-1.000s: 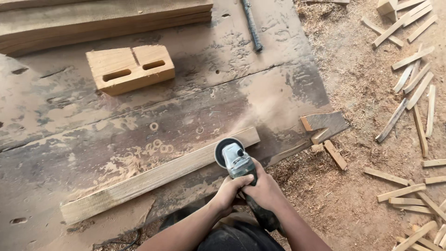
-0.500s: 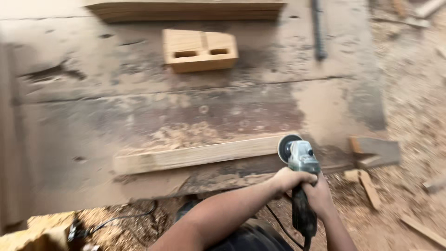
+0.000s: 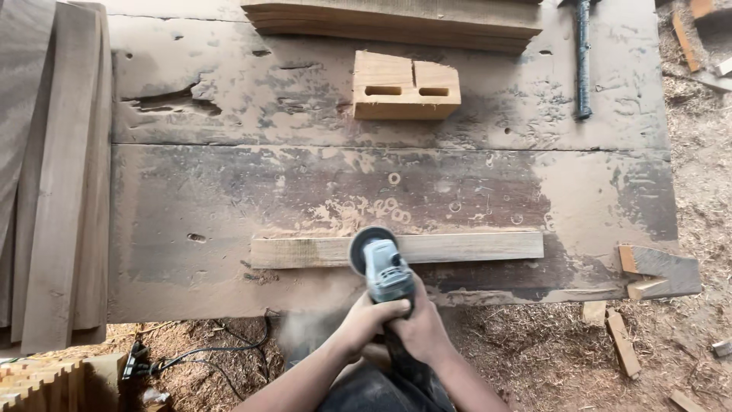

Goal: The person uses an angle grinder with a sanding disc to smooth the surface of a wooden plank on a workbench. They move the tool back and forth along the plank, generating sawdust, and briefly flip the plank to sand the other side.

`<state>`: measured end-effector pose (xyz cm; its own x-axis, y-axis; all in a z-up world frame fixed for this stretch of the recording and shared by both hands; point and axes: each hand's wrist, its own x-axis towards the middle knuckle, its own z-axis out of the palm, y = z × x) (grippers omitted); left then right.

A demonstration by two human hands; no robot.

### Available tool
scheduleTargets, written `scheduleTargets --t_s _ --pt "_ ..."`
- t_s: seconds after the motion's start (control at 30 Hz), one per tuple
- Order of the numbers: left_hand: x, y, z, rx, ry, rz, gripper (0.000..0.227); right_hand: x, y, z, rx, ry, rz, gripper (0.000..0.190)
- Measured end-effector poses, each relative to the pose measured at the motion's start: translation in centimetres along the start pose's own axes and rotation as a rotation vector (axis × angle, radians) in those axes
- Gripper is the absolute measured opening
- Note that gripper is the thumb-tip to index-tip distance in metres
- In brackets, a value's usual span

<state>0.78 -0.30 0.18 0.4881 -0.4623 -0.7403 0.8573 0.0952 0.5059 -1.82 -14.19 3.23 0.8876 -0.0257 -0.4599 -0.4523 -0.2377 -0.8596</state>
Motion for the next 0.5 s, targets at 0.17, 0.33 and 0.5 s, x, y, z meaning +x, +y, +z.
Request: scheduleTargets --t_s 0.17,0.33,0.5 --pt "-3.3 -0.2 -5.5 -0.092 0.126 -0.012 0.061 0.5 -4.1 4.5 -0.086 -0.138 0.002 0.083" --pt "-4.5 -1.3 -6.7 -0.304 0.222 -0.05 0.058 0.9 -6.6 5.1 -0.317 -0.274 0.071 0.09" --pt "-1.9 -1.9 -3.3 -0.272 0.107 -0.063 0.056 0.0 -6.5 1.8 -0.395 -0.154 0.221 0.091"
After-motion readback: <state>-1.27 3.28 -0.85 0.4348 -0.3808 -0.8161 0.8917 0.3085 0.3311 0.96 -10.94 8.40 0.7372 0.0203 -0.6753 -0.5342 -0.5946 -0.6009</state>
